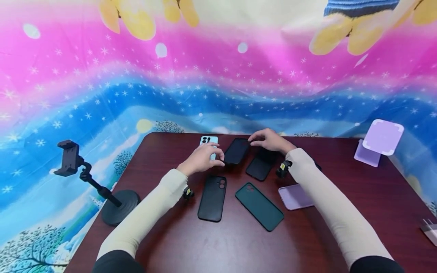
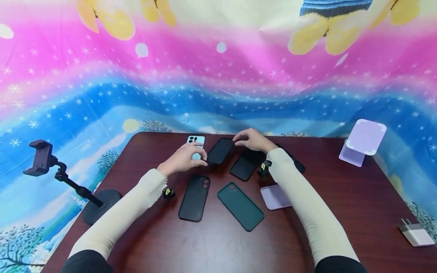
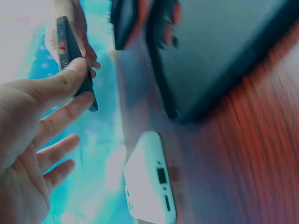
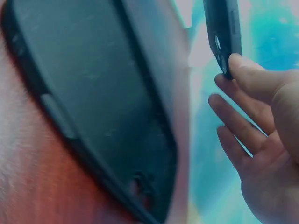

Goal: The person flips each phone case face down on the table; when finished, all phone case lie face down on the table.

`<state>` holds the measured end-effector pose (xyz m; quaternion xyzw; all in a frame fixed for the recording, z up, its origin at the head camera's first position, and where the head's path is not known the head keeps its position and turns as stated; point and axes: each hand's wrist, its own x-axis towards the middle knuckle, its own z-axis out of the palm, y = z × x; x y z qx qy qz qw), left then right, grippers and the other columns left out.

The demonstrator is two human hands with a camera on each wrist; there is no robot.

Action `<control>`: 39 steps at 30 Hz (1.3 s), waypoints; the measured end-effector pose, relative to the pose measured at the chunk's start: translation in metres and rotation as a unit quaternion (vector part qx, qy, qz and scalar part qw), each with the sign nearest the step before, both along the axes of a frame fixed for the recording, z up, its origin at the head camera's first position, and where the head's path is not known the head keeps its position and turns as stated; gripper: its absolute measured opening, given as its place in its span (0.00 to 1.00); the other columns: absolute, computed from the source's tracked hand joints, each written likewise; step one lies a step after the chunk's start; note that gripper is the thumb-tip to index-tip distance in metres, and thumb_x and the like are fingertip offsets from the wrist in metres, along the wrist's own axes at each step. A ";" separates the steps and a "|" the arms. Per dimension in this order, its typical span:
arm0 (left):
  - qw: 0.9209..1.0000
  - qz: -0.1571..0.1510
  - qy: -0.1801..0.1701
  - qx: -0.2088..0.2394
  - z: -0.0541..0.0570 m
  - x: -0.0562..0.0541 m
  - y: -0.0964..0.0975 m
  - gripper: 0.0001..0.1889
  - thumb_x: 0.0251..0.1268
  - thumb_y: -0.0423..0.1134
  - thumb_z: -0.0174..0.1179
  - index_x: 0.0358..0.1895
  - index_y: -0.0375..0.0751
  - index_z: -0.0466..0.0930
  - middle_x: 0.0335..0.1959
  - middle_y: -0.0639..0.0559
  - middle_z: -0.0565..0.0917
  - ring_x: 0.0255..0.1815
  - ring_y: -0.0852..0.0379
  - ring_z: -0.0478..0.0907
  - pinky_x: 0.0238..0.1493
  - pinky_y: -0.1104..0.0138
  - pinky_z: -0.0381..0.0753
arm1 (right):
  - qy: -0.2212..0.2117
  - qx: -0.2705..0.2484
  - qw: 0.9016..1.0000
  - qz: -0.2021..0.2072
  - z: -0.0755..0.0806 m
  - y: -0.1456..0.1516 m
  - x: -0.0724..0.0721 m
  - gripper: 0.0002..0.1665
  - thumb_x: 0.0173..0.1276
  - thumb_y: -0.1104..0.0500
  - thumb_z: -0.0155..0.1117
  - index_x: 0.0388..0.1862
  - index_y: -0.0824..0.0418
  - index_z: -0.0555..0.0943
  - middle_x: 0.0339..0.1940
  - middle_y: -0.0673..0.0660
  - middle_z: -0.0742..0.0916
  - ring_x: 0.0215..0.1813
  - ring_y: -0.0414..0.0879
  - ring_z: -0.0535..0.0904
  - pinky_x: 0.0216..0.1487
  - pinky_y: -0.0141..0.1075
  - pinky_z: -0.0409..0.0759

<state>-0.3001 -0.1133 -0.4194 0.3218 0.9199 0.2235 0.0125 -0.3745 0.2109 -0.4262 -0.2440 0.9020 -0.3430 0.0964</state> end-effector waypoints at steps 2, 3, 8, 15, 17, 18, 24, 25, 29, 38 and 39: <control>0.999 -0.004 -0.008 0.041 0.005 0.004 -0.002 0.05 0.67 0.48 0.70 0.37 0.55 0.84 0.45 0.58 0.89 0.70 0.50 0.76 0.71 0.50 0.74 | -0.001 -0.030 1.000 -0.003 0.008 0.002 0.002 0.16 0.77 0.51 0.64 0.59 0.52 0.86 0.62 0.58 0.87 0.66 0.55 0.81 0.66 0.55 0.78; 0.998 -0.005 -0.016 0.067 0.007 0.007 -0.002 0.05 0.67 0.48 0.69 0.38 0.55 0.84 0.44 0.58 0.88 0.64 0.51 0.79 0.66 0.52 0.78 | 0.001 -0.043 0.999 -0.004 0.012 0.002 0.003 0.17 0.77 0.50 0.63 0.60 0.52 0.86 0.61 0.57 0.87 0.65 0.54 0.82 0.66 0.54 0.78; 0.981 -0.008 -0.056 0.184 0.014 0.019 -0.003 0.04 0.67 0.45 0.70 0.39 0.55 0.85 0.42 0.58 0.86 0.46 0.59 0.79 0.56 0.58 0.77 | -0.001 -0.100 0.995 -0.028 0.032 -0.001 0.012 0.21 0.76 0.43 0.63 0.60 0.50 0.85 0.54 0.55 0.90 0.55 0.47 0.87 0.61 0.48 0.82; 0.966 -0.034 -0.064 0.246 0.018 0.031 0.006 0.04 0.67 0.45 0.71 0.40 0.52 0.87 0.43 0.56 0.88 0.47 0.53 0.82 0.55 0.56 0.78 | -0.031 -0.167 0.984 -0.054 0.047 -0.007 0.026 0.22 0.76 0.48 0.64 0.64 0.55 0.83 0.58 0.61 0.89 0.52 0.51 0.90 0.64 0.49 0.82; 0.962 -0.035 -0.066 0.263 0.019 0.034 0.009 0.04 0.66 0.44 0.71 0.40 0.52 0.87 0.42 0.57 0.88 0.49 0.53 0.82 0.57 0.56 0.77 | -0.037 -0.174 0.982 -0.055 0.050 -0.008 0.029 0.23 0.76 0.49 0.64 0.66 0.56 0.82 0.60 0.63 0.88 0.52 0.52 0.90 0.62 0.49 0.83; 0.960 -0.033 -0.067 0.271 0.019 0.035 0.010 0.04 0.66 0.43 0.71 0.40 0.53 0.87 0.42 0.57 0.88 0.49 0.53 0.82 0.56 0.55 0.77 | -0.038 -0.177 0.982 -0.057 0.051 -0.009 0.031 0.24 0.76 0.49 0.64 0.66 0.56 0.81 0.61 0.64 0.87 0.51 0.51 0.90 0.60 0.48 0.85; 0.948 -0.040 -0.074 0.307 0.011 0.044 0.019 0.12 0.67 0.39 0.70 0.52 0.49 0.86 0.50 0.51 0.88 0.51 0.53 0.84 0.59 0.52 0.80 | -0.046 -0.200 0.976 -0.069 0.054 -0.006 0.040 0.25 0.75 0.52 0.67 0.67 0.58 0.81 0.64 0.65 0.85 0.46 0.42 0.89 0.48 0.42 0.89; 0.946 -0.045 -0.078 0.313 0.009 0.046 0.020 0.14 0.68 0.38 0.70 0.55 0.48 0.85 0.51 0.50 0.88 0.51 0.52 0.85 0.58 0.51 0.81 | -0.048 -0.205 0.975 -0.066 0.054 -0.006 0.041 0.25 0.75 0.53 0.67 0.67 0.58 0.81 0.64 0.65 0.85 0.46 0.42 0.89 0.48 0.43 0.89; 0.938 -0.062 -0.096 0.326 0.005 0.053 0.024 0.16 0.67 0.37 0.70 0.57 0.46 0.84 0.51 0.47 0.88 0.48 0.50 0.86 0.53 0.49 0.83 | -0.061 -0.215 0.974 -0.048 0.056 -0.002 0.046 0.23 0.77 0.57 0.63 0.68 0.60 0.80 0.64 0.67 0.85 0.46 0.44 0.91 0.50 0.46 0.88; 0.938 -0.073 -0.107 0.322 0.002 0.057 0.024 0.10 0.62 0.39 0.74 0.42 0.50 0.83 0.40 0.52 0.85 0.38 0.50 0.83 0.40 0.65 0.81 | -0.038 -0.209 0.977 -0.012 0.048 0.002 0.050 0.23 0.79 0.62 0.59 0.71 0.58 0.78 0.63 0.61 0.86 0.49 0.42 0.89 0.52 0.42 0.87; 0.937 -0.074 -0.110 0.323 0.002 0.057 0.023 0.09 0.62 0.39 0.74 0.42 0.50 0.83 0.40 0.53 0.85 0.38 0.49 0.83 0.40 0.65 0.81 | -0.036 -0.215 0.976 -0.013 0.045 0.002 0.050 0.23 0.79 0.61 0.60 0.71 0.57 0.78 0.62 0.59 0.87 0.50 0.41 0.88 0.51 0.42 0.87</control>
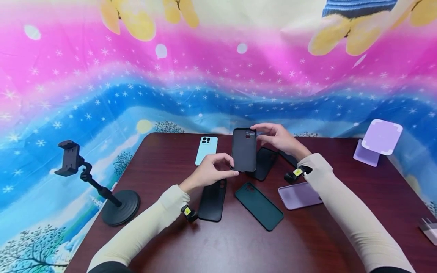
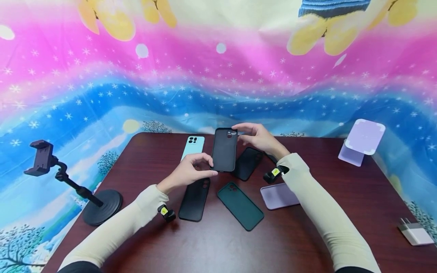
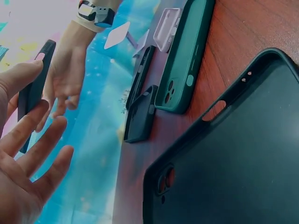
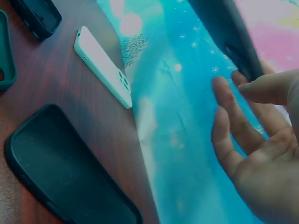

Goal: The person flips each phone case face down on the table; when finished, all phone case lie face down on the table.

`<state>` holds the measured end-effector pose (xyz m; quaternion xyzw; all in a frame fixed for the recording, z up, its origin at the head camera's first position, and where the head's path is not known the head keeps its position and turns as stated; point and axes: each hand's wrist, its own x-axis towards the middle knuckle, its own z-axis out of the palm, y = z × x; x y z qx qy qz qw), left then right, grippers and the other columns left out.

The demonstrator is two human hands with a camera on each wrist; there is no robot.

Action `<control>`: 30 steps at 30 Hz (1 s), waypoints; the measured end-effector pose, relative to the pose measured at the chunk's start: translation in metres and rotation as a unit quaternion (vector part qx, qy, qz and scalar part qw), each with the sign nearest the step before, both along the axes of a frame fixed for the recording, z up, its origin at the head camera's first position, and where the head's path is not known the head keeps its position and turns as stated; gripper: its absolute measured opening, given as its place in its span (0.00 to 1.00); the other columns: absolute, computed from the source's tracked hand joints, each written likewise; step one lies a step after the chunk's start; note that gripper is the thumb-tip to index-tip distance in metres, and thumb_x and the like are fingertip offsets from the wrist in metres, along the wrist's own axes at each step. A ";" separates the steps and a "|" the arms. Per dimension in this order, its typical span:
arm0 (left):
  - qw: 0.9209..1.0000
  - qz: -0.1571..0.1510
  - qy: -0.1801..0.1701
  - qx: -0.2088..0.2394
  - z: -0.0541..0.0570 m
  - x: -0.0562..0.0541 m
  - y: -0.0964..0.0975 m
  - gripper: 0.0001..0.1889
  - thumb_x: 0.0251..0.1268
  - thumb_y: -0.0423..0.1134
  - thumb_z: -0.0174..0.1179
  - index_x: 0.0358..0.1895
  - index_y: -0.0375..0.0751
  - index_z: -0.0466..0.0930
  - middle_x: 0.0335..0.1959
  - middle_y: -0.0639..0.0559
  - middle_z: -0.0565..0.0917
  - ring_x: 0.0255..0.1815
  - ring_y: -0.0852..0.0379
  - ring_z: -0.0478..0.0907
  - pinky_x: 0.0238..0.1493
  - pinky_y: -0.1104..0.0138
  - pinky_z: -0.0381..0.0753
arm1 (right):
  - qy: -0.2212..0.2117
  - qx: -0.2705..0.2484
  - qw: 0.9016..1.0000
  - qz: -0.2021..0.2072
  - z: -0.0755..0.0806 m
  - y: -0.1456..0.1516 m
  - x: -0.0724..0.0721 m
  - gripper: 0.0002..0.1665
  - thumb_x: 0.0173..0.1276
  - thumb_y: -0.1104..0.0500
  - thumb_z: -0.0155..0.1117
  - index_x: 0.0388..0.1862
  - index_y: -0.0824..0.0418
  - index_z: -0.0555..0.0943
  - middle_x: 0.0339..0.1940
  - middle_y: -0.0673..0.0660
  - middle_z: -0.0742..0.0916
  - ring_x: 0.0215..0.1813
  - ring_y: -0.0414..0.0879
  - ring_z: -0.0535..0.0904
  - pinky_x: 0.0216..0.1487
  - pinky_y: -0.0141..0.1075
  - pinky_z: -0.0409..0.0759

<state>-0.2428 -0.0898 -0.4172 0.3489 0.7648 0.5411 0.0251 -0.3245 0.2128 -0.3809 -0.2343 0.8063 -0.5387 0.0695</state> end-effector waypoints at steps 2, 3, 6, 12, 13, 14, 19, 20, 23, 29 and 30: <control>1.000 -0.003 -0.003 0.002 0.001 0.001 0.000 0.09 0.63 0.39 0.74 0.42 0.51 0.83 0.39 0.53 0.85 0.37 0.48 0.83 0.39 0.64 0.81 | 0.003 -0.013 1.000 0.001 -0.004 -0.001 -0.001 0.24 0.78 0.61 0.61 0.71 0.57 0.77 0.60 0.56 0.88 0.52 0.40 0.88 0.52 0.43 0.86; 1.000 -0.004 -0.005 0.003 0.002 0.001 0.000 0.09 0.63 0.39 0.74 0.42 0.51 0.83 0.39 0.53 0.84 0.37 0.49 0.83 0.39 0.64 0.81 | 0.002 -0.020 1.000 0.001 -0.006 -0.001 -0.001 0.24 0.78 0.61 0.61 0.71 0.57 0.77 0.59 0.54 0.88 0.53 0.39 0.87 0.52 0.44 0.86; 1.000 -0.008 -0.008 0.008 0.005 0.002 0.000 0.09 0.64 0.38 0.73 0.42 0.51 0.82 0.40 0.53 0.85 0.38 0.51 0.83 0.41 0.63 0.82 | 0.002 -0.038 0.999 0.004 -0.013 -0.001 -0.002 0.25 0.77 0.63 0.62 0.71 0.59 0.77 0.56 0.51 0.89 0.55 0.40 0.87 0.56 0.48 0.86; 1.000 -0.018 -0.016 0.012 0.008 0.003 0.003 0.09 0.64 0.37 0.72 0.43 0.50 0.82 0.41 0.53 0.85 0.38 0.52 0.83 0.40 0.64 0.80 | 0.018 -0.048 0.999 0.000 -0.018 -0.005 -0.003 0.25 0.77 0.62 0.63 0.71 0.61 0.77 0.54 0.51 0.88 0.56 0.40 0.85 0.53 0.37 0.86; 1.000 -0.019 -0.017 0.012 0.008 0.003 0.002 0.08 0.65 0.37 0.72 0.43 0.50 0.82 0.41 0.52 0.85 0.38 0.51 0.83 0.40 0.64 0.80 | 0.016 -0.053 0.998 0.000 -0.018 -0.007 -0.004 0.25 0.77 0.63 0.62 0.71 0.62 0.76 0.55 0.51 0.88 0.55 0.40 0.85 0.50 0.36 0.87; 1.000 -0.018 -0.018 0.010 0.008 0.003 0.001 0.08 0.65 0.37 0.72 0.43 0.50 0.82 0.41 0.52 0.85 0.38 0.51 0.83 0.41 0.63 0.80 | 0.013 -0.058 0.998 0.002 -0.019 -0.010 -0.005 0.25 0.77 0.63 0.62 0.71 0.62 0.76 0.55 0.50 0.88 0.55 0.39 0.86 0.48 0.35 0.87; 0.999 -0.015 -0.030 0.010 0.011 0.006 -0.007 0.09 0.65 0.37 0.72 0.43 0.51 0.82 0.41 0.51 0.85 0.39 0.46 0.82 0.40 0.63 0.80 | -0.002 -0.086 0.996 0.024 -0.023 -0.021 -0.010 0.24 0.77 0.62 0.61 0.70 0.62 0.77 0.53 0.49 0.89 0.51 0.43 0.88 0.43 0.41 0.88; 0.999 -0.016 -0.033 0.011 0.011 0.007 -0.008 0.09 0.65 0.37 0.72 0.43 0.51 0.82 0.41 0.51 0.85 0.39 0.45 0.82 0.39 0.63 0.80 | -0.002 -0.086 0.996 0.024 -0.024 -0.022 -0.011 0.23 0.77 0.62 0.62 0.69 0.62 0.77 0.52 0.48 0.89 0.51 0.43 0.88 0.44 0.40 0.88; 0.999 -0.026 -0.042 0.015 0.011 0.006 -0.005 0.08 0.65 0.37 0.71 0.43 0.51 0.82 0.41 0.51 0.85 0.37 0.42 0.81 0.37 0.63 0.80 | -0.001 -0.091 0.996 0.014 -0.025 -0.021 -0.010 0.22 0.75 0.63 0.64 0.67 0.62 0.78 0.49 0.48 0.89 0.49 0.43 0.88 0.43 0.39 0.88; 0.997 -0.044 -0.066 0.024 0.010 0.006 0.002 0.07 0.67 0.37 0.70 0.43 0.48 0.82 0.36 0.49 0.84 0.24 0.48 0.79 0.28 0.58 0.83 | 0.001 -0.095 0.995 0.003 -0.028 -0.017 -0.008 0.20 0.74 0.63 0.66 0.63 0.61 0.79 0.47 0.49 0.88 0.47 0.43 0.87 0.41 0.39 0.88; 0.996 -0.045 -0.070 0.025 0.010 0.006 0.003 0.07 0.67 0.37 0.70 0.43 0.47 0.81 0.35 0.48 0.84 0.23 0.49 0.78 0.27 0.57 0.83 | 0.003 -0.095 0.995 0.002 -0.028 -0.016 -0.008 0.19 0.74 0.62 0.66 0.63 0.59 0.79 0.47 0.48 0.88 0.46 0.43 0.87 0.40 0.39 0.88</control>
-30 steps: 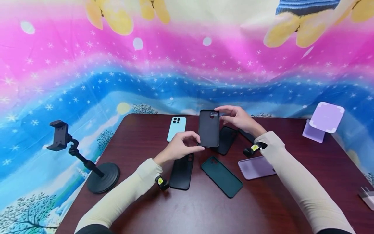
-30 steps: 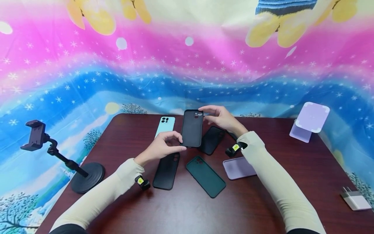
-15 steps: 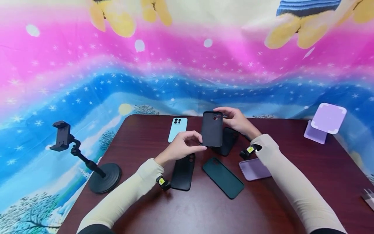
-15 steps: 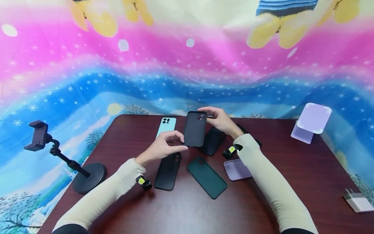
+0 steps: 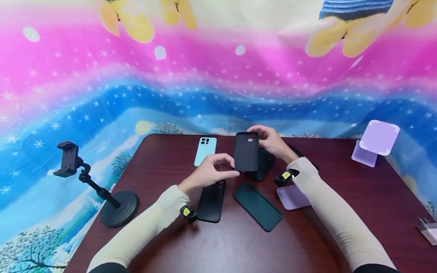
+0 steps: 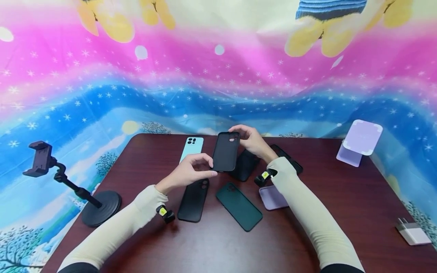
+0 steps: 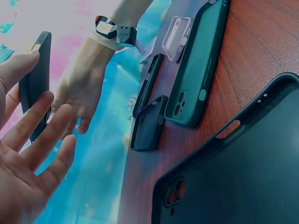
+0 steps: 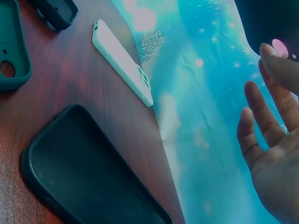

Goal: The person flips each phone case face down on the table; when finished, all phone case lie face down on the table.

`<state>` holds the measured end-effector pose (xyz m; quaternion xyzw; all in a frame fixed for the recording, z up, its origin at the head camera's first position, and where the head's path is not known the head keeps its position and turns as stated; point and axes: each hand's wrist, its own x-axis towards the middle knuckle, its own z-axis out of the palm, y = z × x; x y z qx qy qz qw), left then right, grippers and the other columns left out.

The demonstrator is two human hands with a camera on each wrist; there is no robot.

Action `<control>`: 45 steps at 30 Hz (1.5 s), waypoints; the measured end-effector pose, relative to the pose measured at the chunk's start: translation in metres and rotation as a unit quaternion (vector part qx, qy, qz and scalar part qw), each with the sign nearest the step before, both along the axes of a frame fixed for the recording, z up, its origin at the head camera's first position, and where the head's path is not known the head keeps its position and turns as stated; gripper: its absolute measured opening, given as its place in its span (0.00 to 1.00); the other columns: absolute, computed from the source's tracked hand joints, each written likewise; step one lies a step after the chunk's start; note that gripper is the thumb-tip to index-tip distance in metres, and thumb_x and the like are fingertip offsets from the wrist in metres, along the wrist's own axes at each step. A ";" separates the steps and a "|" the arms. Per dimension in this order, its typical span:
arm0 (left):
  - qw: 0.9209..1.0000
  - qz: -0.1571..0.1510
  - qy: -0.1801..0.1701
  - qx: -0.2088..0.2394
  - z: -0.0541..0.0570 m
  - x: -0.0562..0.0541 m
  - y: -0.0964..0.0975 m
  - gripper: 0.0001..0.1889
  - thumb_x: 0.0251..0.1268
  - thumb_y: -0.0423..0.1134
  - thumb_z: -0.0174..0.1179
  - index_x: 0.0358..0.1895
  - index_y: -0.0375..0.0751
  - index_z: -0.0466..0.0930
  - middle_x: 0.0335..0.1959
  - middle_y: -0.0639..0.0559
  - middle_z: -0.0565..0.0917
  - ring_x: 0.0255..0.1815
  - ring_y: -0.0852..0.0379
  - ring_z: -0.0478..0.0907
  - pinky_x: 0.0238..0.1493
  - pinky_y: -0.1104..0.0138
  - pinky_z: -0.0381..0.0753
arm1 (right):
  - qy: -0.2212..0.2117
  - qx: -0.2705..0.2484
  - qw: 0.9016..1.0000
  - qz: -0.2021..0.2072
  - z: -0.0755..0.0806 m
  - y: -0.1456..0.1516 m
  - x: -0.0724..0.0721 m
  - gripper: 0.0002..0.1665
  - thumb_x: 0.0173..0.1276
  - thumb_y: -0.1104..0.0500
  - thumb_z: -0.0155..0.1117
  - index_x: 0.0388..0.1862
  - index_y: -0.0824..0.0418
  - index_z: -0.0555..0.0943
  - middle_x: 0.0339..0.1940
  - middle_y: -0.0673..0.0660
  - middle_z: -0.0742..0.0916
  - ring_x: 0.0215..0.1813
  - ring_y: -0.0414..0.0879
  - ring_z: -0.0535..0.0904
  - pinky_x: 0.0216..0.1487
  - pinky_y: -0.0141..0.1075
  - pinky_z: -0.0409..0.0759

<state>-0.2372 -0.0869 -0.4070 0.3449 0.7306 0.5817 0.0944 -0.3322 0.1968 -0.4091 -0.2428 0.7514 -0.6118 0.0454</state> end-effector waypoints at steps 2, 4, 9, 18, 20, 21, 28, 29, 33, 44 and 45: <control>1.000 -0.002 -0.003 0.004 0.001 0.000 0.000 0.07 0.67 0.36 0.69 0.44 0.46 0.81 0.34 0.48 0.84 0.21 0.51 0.77 0.26 0.57 0.83 | 0.004 -0.004 1.000 0.002 0.000 0.000 0.000 0.18 0.74 0.62 0.66 0.62 0.57 0.80 0.47 0.49 0.87 0.46 0.43 0.87 0.39 0.39 0.88; 1.000 -0.001 0.002 0.005 0.002 0.000 0.000 0.07 0.68 0.35 0.69 0.44 0.45 0.81 0.34 0.49 0.84 0.22 0.52 0.77 0.26 0.58 0.82 | 0.007 -0.013 1.000 0.007 0.001 -0.001 -0.001 0.17 0.75 0.63 0.65 0.61 0.57 0.80 0.48 0.48 0.87 0.46 0.43 0.87 0.38 0.38 0.88; 1.000 -0.006 0.024 0.006 0.002 -0.002 0.000 0.05 0.71 0.34 0.64 0.45 0.43 0.78 0.36 0.45 0.84 0.32 0.56 0.82 0.33 0.64 0.80 | 0.008 -0.046 0.998 0.049 0.005 -0.001 -0.002 0.19 0.76 0.63 0.63 0.64 0.62 0.77 0.62 0.49 0.85 0.54 0.46 0.86 0.42 0.40 0.89; 0.997 -0.054 0.011 0.054 0.006 -0.004 0.004 0.05 0.79 0.35 0.56 0.47 0.37 0.72 0.49 0.29 0.87 0.42 0.61 0.87 0.37 0.67 0.81 | -0.026 -0.091 0.991 0.096 0.013 0.002 -0.001 0.19 0.78 0.61 0.61 0.65 0.62 0.76 0.60 0.52 0.85 0.60 0.44 0.85 0.55 0.38 0.86; 0.996 -0.061 0.013 0.062 0.007 -0.003 0.004 0.06 0.80 0.36 0.55 0.47 0.36 0.72 0.51 0.29 0.86 0.44 0.53 0.87 0.37 0.67 0.81 | -0.038 -0.085 0.990 0.108 0.014 0.000 -0.001 0.21 0.79 0.60 0.60 0.68 0.60 0.76 0.60 0.52 0.85 0.60 0.44 0.84 0.57 0.37 0.85; 0.996 -0.064 0.017 0.064 0.007 -0.003 0.004 0.06 0.80 0.36 0.55 0.47 0.36 0.72 0.51 0.28 0.86 0.44 0.48 0.87 0.37 0.67 0.81 | -0.045 -0.083 0.989 0.112 0.015 0.000 -0.001 0.22 0.79 0.59 0.60 0.69 0.59 0.75 0.60 0.52 0.84 0.59 0.44 0.84 0.57 0.38 0.85; 0.997 -0.048 0.027 0.056 0.006 -0.004 0.002 0.07 0.78 0.35 0.56 0.52 0.36 0.75 0.49 0.33 0.86 0.46 0.41 0.85 0.45 0.64 0.84 | -0.099 -0.089 0.982 0.134 0.014 -0.002 0.000 0.23 0.82 0.60 0.55 0.72 0.56 0.71 0.54 0.53 0.88 0.52 0.45 0.87 0.55 0.40 0.85; 0.998 -0.036 0.033 0.049 0.005 -0.004 0.002 0.09 0.77 0.35 0.58 0.54 0.37 0.76 0.49 0.35 0.86 0.47 0.45 0.85 0.47 0.63 0.83 | -0.104 -0.090 0.981 0.138 0.014 -0.003 0.000 0.24 0.82 0.60 0.54 0.74 0.56 0.70 0.53 0.53 0.89 0.51 0.45 0.87 0.53 0.39 0.85; 0.998 0.015 0.061 0.031 0.002 -0.003 0.000 0.25 0.72 0.39 0.64 0.70 0.48 0.71 0.56 0.44 0.83 0.50 0.54 0.82 0.49 0.57 0.81 | -0.113 -0.102 0.978 0.145 0.013 -0.004 -0.001 0.29 0.82 0.62 0.53 0.79 0.59 0.65 0.48 0.53 0.90 0.45 0.44 0.86 0.46 0.34 0.82; 0.993 0.053 0.102 0.016 0.000 -0.003 -0.001 0.51 0.65 0.34 0.70 0.84 0.60 0.47 0.82 0.56 0.63 0.75 0.54 0.71 0.71 0.49 0.74 | -0.144 -0.181 0.966 0.117 0.015 0.000 -0.001 0.23 0.82 0.63 0.52 0.73 0.57 0.73 0.37 0.48 0.84 0.34 0.42 0.76 0.39 0.31 0.77; 0.993 0.055 0.101 0.010 -0.001 -0.003 -0.001 0.51 0.65 0.33 0.70 0.84 0.58 0.46 0.82 0.55 0.63 0.75 0.54 0.72 0.71 0.50 0.74 | -0.146 -0.184 0.966 0.110 0.015 0.000 -0.002 0.22 0.82 0.62 0.52 0.72 0.57 0.75 0.37 0.48 0.83 0.34 0.42 0.76 0.39 0.31 0.77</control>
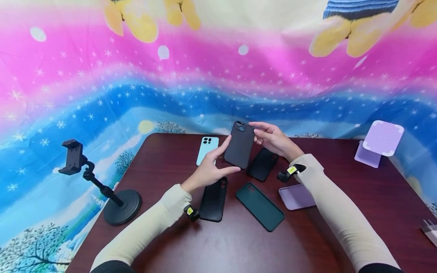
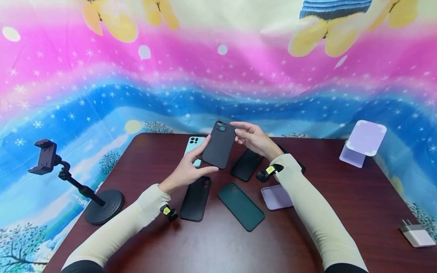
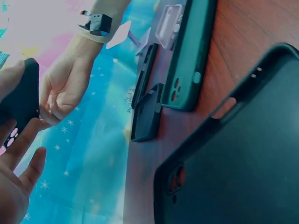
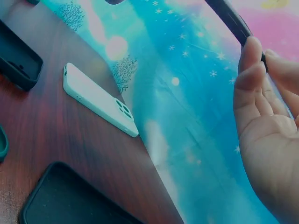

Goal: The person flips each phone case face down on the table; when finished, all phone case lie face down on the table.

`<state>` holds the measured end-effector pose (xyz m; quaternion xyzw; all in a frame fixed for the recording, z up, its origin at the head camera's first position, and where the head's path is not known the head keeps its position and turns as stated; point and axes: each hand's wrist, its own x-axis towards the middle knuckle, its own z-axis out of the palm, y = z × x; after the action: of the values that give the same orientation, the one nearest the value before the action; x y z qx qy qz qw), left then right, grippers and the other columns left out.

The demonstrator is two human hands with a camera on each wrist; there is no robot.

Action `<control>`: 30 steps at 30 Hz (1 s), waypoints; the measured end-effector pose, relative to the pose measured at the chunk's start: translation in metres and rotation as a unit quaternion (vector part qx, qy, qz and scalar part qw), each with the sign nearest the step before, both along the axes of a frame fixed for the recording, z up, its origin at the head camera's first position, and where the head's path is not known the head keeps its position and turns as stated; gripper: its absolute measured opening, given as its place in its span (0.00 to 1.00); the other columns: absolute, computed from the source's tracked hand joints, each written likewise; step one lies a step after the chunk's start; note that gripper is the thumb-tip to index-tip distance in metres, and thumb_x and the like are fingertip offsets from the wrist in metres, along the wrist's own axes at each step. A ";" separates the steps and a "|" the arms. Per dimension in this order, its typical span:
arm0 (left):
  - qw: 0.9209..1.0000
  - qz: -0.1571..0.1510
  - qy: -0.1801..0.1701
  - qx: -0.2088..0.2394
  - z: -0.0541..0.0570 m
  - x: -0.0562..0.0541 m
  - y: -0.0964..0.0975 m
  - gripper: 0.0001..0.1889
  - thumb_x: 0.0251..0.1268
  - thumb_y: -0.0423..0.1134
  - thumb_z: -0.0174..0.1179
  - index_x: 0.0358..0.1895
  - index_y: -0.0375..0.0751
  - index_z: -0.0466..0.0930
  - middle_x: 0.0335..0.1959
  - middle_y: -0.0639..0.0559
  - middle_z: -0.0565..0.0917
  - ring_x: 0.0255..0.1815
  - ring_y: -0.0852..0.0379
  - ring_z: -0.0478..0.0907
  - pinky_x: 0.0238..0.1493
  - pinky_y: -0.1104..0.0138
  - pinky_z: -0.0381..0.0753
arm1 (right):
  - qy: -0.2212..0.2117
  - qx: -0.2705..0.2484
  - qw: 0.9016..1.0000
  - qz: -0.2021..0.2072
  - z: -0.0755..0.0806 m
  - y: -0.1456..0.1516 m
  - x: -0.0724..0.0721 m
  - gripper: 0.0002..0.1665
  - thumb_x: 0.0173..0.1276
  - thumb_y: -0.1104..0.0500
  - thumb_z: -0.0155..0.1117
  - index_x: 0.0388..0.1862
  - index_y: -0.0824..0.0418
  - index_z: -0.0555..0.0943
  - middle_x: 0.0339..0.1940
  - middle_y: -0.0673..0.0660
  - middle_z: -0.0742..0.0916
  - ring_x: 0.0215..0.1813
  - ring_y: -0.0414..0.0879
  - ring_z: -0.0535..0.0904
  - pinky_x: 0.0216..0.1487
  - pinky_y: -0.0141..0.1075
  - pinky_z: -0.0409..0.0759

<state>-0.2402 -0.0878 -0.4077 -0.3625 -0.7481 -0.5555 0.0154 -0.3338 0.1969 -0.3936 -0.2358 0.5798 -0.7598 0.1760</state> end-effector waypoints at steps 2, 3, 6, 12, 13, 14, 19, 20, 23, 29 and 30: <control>1.000 0.007 -0.004 -0.011 -0.002 0.000 -0.001 0.51 0.65 0.33 0.71 0.85 0.54 0.45 0.78 0.49 0.69 0.67 0.53 0.79 0.64 0.55 0.81 | -0.003 -0.001 1.000 -0.011 -0.001 0.000 -0.001 0.22 0.82 0.62 0.52 0.71 0.58 0.75 0.36 0.48 0.83 0.34 0.42 0.75 0.38 0.31 0.76; 1.000 0.010 -0.007 -0.016 -0.003 0.000 -0.001 0.51 0.66 0.34 0.71 0.85 0.52 0.45 0.75 0.45 0.73 0.62 0.52 0.83 0.59 0.57 0.84 | -0.001 0.001 1.000 -0.017 -0.001 0.000 -0.002 0.22 0.82 0.62 0.53 0.72 0.60 0.74 0.36 0.48 0.83 0.34 0.42 0.75 0.38 0.31 0.75; 0.999 0.016 -0.018 -0.034 -0.005 0.000 -0.002 0.50 0.67 0.36 0.70 0.84 0.47 0.45 0.64 0.40 0.81 0.48 0.52 0.86 0.48 0.63 0.86 | 0.006 0.010 0.999 -0.034 -0.002 -0.001 -0.004 0.25 0.81 0.61 0.54 0.73 0.65 0.72 0.38 0.48 0.85 0.35 0.42 0.76 0.37 0.31 0.76; 0.996 0.025 -0.037 -0.075 -0.006 -0.005 -0.005 0.49 0.67 0.40 0.70 0.84 0.43 0.47 0.55 0.42 0.85 0.42 0.48 0.86 0.46 0.56 0.86 | 0.037 0.076 0.995 -0.060 -0.001 -0.001 -0.010 0.24 0.80 0.58 0.58 0.72 0.61 0.76 0.41 0.50 0.88 0.37 0.42 0.81 0.39 0.33 0.82; 0.995 0.028 -0.035 -0.085 -0.006 -0.007 -0.005 0.49 0.67 0.40 0.71 0.84 0.42 0.48 0.53 0.43 0.86 0.41 0.48 0.85 0.46 0.55 0.85 | 0.045 0.094 0.993 -0.064 0.000 0.000 -0.011 0.25 0.80 0.57 0.58 0.72 0.61 0.76 0.42 0.50 0.88 0.38 0.42 0.82 0.39 0.33 0.83; 0.995 0.032 -0.032 -0.094 -0.005 -0.008 -0.005 0.48 0.67 0.41 0.71 0.83 0.42 0.49 0.51 0.44 0.86 0.40 0.49 0.85 0.45 0.55 0.85 | 0.054 0.116 0.989 -0.071 0.001 0.000 -0.012 0.25 0.80 0.56 0.58 0.72 0.60 0.76 0.42 0.50 0.89 0.38 0.42 0.83 0.39 0.34 0.84; 0.989 0.056 -0.012 -0.140 -0.004 -0.017 -0.005 0.46 0.66 0.45 0.71 0.82 0.38 0.55 0.43 0.48 0.85 0.35 0.57 0.80 0.42 0.65 0.82 | 0.086 0.204 0.970 -0.101 0.008 0.000 -0.018 0.29 0.80 0.52 0.59 0.74 0.63 0.74 0.41 0.48 0.90 0.39 0.45 0.85 0.42 0.37 0.87; 0.987 0.058 -0.014 -0.146 -0.004 -0.019 -0.004 0.46 0.66 0.45 0.71 0.81 0.38 0.56 0.43 0.48 0.85 0.35 0.58 0.80 0.41 0.66 0.81 | 0.084 0.218 0.966 -0.108 0.009 0.000 -0.020 0.28 0.80 0.52 0.59 0.73 0.62 0.74 0.41 0.48 0.91 0.40 0.48 0.86 0.42 0.37 0.87; 0.984 0.059 -0.023 -0.167 -0.006 -0.028 -0.002 0.46 0.67 0.47 0.70 0.81 0.37 0.56 0.44 0.48 0.84 0.35 0.58 0.79 0.41 0.68 0.79 | 0.074 0.263 0.955 -0.118 0.009 0.000 -0.026 0.28 0.79 0.50 0.59 0.72 0.60 0.76 0.44 0.53 0.91 0.44 0.55 0.87 0.43 0.38 0.87; 0.966 0.071 -0.049 -0.245 -0.017 -0.046 0.002 0.44 0.70 0.51 0.67 0.81 0.36 0.55 0.41 0.51 0.84 0.30 0.60 0.77 0.35 0.69 0.75 | 0.064 0.349 0.929 -0.110 -0.006 -0.007 -0.043 0.27 0.80 0.54 0.60 0.74 0.61 0.74 0.60 0.67 0.86 0.49 0.58 0.87 0.54 0.50 0.87; 0.960 0.071 -0.050 -0.265 -0.021 -0.049 0.003 0.44 0.71 0.51 0.66 0.81 0.37 0.55 0.39 0.51 0.84 0.28 0.60 0.76 0.34 0.70 0.74 | 0.057 0.356 0.926 -0.108 -0.011 -0.009 -0.046 0.27 0.80 0.56 0.60 0.74 0.62 0.74 0.61 0.69 0.85 0.49 0.59 0.87 0.55 0.53 0.86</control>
<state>-0.2892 -0.0852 -0.4285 -0.2710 -0.8920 -0.3529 -0.0794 -0.3799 0.1877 -0.4042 -0.1369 0.8433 -0.5027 0.1321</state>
